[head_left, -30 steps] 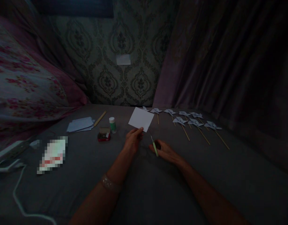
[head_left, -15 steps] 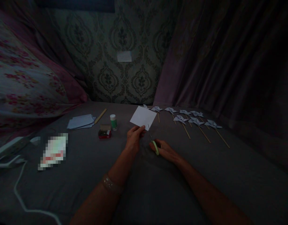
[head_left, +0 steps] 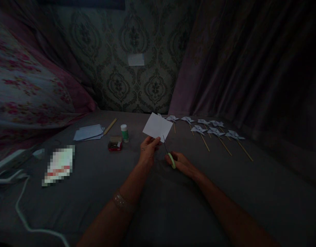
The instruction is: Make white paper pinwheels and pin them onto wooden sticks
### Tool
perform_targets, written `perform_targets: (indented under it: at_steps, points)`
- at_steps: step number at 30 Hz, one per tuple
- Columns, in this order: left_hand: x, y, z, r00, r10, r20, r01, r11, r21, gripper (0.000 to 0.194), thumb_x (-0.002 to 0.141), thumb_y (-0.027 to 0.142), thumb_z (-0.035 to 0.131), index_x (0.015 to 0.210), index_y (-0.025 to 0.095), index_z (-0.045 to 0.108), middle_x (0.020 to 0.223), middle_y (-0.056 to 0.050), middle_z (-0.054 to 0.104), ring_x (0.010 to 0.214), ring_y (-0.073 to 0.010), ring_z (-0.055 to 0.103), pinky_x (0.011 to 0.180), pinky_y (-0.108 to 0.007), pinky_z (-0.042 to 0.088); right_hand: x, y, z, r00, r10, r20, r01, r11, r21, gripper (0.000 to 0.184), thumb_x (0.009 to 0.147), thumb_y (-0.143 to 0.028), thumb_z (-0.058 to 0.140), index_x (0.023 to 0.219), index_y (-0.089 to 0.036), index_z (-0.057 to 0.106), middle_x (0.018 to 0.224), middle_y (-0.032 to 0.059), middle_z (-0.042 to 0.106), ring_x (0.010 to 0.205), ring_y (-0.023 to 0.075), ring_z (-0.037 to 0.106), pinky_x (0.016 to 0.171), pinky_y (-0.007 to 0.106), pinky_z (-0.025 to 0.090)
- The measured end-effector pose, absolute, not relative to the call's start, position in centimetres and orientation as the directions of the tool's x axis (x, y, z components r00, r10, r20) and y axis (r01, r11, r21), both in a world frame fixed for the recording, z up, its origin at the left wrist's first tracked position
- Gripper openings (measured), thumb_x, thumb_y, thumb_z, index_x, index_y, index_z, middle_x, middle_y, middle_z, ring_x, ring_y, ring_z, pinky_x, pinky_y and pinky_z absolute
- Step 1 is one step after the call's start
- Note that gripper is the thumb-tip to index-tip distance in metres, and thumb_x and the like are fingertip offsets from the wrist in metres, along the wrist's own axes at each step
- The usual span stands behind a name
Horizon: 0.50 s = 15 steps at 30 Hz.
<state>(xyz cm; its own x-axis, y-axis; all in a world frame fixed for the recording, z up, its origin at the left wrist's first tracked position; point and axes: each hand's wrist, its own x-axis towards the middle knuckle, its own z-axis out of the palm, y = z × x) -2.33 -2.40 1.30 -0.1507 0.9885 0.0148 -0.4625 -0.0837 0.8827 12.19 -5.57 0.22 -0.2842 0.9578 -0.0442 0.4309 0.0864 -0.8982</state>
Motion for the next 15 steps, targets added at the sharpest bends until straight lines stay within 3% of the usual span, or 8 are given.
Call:
perform_targets:
  at_steps: [15]
  points:
    - [-2.30,-2.40,1.26,-0.130,0.991,0.007,-0.472,-0.068,0.879,0.029,0.055,0.029,0.079,0.078,0.017,0.068,0.073,-0.002,0.066,0.064,-0.0128,0.061,0.059,-0.024,0.040,12.04,-5.78,0.47,-0.271,0.961,-0.053,0.414,0.067,-0.908,0.040,0.070,-0.055,0.059,0.064,-0.017,0.052,0.062,-0.0018,0.049,0.059,0.0113,0.044,0.055,0.025,0.033]
